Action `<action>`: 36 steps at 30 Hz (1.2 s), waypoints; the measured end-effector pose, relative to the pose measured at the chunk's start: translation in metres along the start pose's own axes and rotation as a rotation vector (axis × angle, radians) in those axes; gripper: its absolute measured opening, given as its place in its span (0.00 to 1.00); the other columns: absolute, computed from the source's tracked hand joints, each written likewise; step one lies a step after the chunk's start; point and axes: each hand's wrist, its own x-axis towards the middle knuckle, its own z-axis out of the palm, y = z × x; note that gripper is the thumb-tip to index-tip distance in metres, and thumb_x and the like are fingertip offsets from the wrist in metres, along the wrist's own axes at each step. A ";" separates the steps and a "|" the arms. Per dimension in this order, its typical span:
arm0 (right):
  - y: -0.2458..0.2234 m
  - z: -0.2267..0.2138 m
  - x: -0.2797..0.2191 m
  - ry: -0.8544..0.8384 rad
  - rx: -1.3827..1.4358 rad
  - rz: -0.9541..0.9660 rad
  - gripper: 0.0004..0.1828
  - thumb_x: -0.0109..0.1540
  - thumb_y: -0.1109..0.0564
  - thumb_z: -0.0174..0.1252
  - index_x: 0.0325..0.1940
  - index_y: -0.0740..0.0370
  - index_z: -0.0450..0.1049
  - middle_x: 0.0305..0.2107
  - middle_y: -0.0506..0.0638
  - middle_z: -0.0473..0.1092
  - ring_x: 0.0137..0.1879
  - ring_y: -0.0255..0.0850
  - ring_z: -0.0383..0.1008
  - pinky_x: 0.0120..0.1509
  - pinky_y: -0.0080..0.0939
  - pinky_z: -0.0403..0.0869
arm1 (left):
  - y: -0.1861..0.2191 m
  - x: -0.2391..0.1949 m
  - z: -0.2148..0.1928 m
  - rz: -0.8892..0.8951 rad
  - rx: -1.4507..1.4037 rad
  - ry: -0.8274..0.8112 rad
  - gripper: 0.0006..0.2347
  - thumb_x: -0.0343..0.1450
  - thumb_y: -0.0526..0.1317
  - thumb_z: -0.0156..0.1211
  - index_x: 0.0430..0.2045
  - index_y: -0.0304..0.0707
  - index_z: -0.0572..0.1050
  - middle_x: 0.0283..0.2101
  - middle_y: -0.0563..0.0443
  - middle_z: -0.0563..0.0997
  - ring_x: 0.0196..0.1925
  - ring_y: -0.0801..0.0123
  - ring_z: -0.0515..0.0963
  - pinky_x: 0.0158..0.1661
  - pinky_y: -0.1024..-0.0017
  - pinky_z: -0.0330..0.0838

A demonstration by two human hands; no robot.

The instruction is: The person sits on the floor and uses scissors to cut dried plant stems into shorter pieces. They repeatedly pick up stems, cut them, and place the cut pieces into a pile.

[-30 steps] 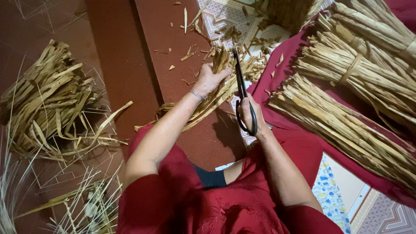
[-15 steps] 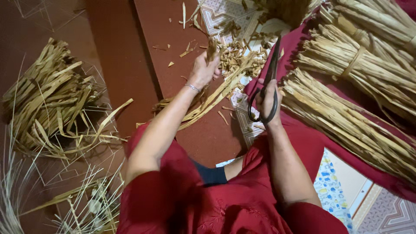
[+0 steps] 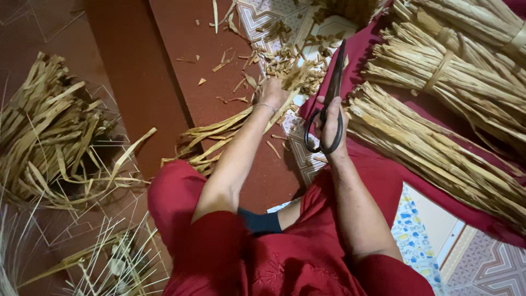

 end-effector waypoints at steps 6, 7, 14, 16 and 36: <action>0.004 0.006 0.000 -0.095 0.017 0.001 0.33 0.72 0.34 0.38 0.57 0.65 0.69 0.15 0.44 0.60 0.17 0.31 0.57 0.20 0.33 0.56 | 0.001 -0.009 -0.057 -0.047 -0.233 -0.001 0.12 0.65 0.43 0.69 0.37 0.39 0.81 0.31 0.51 0.86 0.28 0.71 0.82 0.35 0.69 0.78; 0.004 0.008 -0.002 -0.127 0.011 -0.011 0.31 0.73 0.35 0.38 0.57 0.65 0.68 0.15 0.44 0.61 0.18 0.31 0.58 0.21 0.33 0.57 | 0.005 -0.016 -0.069 -0.061 -0.290 -0.022 0.13 0.66 0.43 0.69 0.37 0.35 0.79 0.31 0.50 0.85 0.26 0.71 0.81 0.33 0.70 0.78; 0.017 0.016 -0.014 -0.315 -0.169 0.007 0.28 0.73 0.39 0.39 0.63 0.62 0.66 0.25 0.43 0.65 0.26 0.29 0.63 0.29 0.31 0.64 | 0.030 -0.077 -0.124 -0.023 -0.372 -0.037 0.13 0.68 0.45 0.69 0.36 0.33 0.79 0.28 0.52 0.81 0.19 0.78 0.75 0.24 0.77 0.74; 0.023 0.018 -0.017 -0.343 -0.186 0.021 0.29 0.72 0.39 0.40 0.66 0.63 0.65 0.26 0.43 0.65 0.27 0.29 0.62 0.29 0.31 0.64 | 0.030 -0.091 -0.123 0.052 -0.528 -0.054 0.12 0.68 0.45 0.68 0.34 0.32 0.81 0.27 0.54 0.82 0.19 0.80 0.73 0.21 0.77 0.69; 0.013 0.029 -0.038 -0.224 -0.730 -0.257 0.28 0.72 0.40 0.41 0.70 0.57 0.63 0.25 0.63 0.72 0.36 0.60 0.77 0.41 0.56 0.72 | 0.043 -0.101 -0.092 0.147 -0.804 -0.011 0.09 0.68 0.41 0.70 0.34 0.35 0.80 0.26 0.56 0.84 0.21 0.82 0.75 0.19 0.81 0.64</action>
